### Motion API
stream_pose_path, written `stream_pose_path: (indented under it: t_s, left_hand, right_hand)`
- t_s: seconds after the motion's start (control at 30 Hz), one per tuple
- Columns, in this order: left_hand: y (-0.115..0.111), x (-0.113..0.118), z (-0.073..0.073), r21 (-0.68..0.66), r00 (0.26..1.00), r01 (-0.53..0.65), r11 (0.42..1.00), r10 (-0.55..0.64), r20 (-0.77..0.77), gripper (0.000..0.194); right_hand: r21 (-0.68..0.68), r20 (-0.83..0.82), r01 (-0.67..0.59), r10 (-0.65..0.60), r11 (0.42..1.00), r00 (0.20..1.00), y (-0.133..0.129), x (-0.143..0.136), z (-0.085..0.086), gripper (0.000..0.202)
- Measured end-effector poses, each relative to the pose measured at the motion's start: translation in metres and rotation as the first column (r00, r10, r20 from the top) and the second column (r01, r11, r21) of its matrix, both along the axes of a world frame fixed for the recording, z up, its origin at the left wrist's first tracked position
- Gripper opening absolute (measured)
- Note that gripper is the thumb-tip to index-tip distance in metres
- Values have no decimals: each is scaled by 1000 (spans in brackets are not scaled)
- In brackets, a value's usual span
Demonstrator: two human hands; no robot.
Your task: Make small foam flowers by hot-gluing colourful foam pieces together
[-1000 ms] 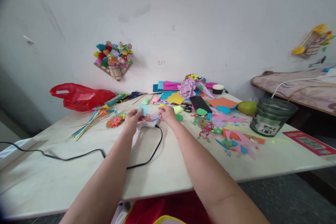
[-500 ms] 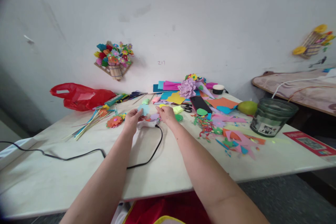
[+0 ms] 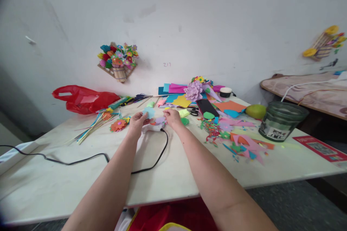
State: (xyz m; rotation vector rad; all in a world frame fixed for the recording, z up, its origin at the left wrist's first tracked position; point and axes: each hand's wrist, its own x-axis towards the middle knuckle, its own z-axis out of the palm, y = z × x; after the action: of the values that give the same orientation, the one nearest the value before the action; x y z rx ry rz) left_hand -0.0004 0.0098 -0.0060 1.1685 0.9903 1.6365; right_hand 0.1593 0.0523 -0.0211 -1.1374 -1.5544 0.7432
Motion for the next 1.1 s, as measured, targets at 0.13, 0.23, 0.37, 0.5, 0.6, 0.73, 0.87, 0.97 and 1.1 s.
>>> stream_pose_path:
  t_s: [0.13,0.23,0.37,0.5,0.6,0.73,0.87,0.97,1.1]
  left_hand:
    - [1,0,0,-5,1000,4,1000,-4,-10,36]
    - [2,0,0,-11,1000,-1,1000,1,-10,36]
    - [1,0,0,-15,1000,-1,1000,1,-4,36]
    - [0,1,1,-8,1000,-1,1000,1,3,35]
    - [-1,1,2,-6,1000,-2,1000,2,18,35]
    - [-1,1,2,-16,1000,-10,1000,10,18,36]
    - [0,1,2,-22,1000,-21,1000,21,8,37]
    - [-1,1,2,-22,1000,-20,1000,20,10,37]
    - [-2,2,3,-22,1000,-25,999,25,9,37]
  right_hand:
    - [2,12,-56,56,998,998,-7,-2,4,11]
    - [-14,51,-26,27,1000,998,-12,-3,7,13]
    - [36,124,35,-39,999,991,-14,2,11,33]
    - [27,176,72,-75,997,982,-14,8,16,44]
    - [-8,187,93,-89,996,978,-14,11,17,46]
    - [26,213,108,-111,994,971,-9,14,14,39]
    - [17,191,117,-118,993,974,-3,14,9,20]
    - [-3,136,88,-87,996,987,-1,14,9,13]
    - [-3,114,89,-88,996,990,-3,13,10,13]
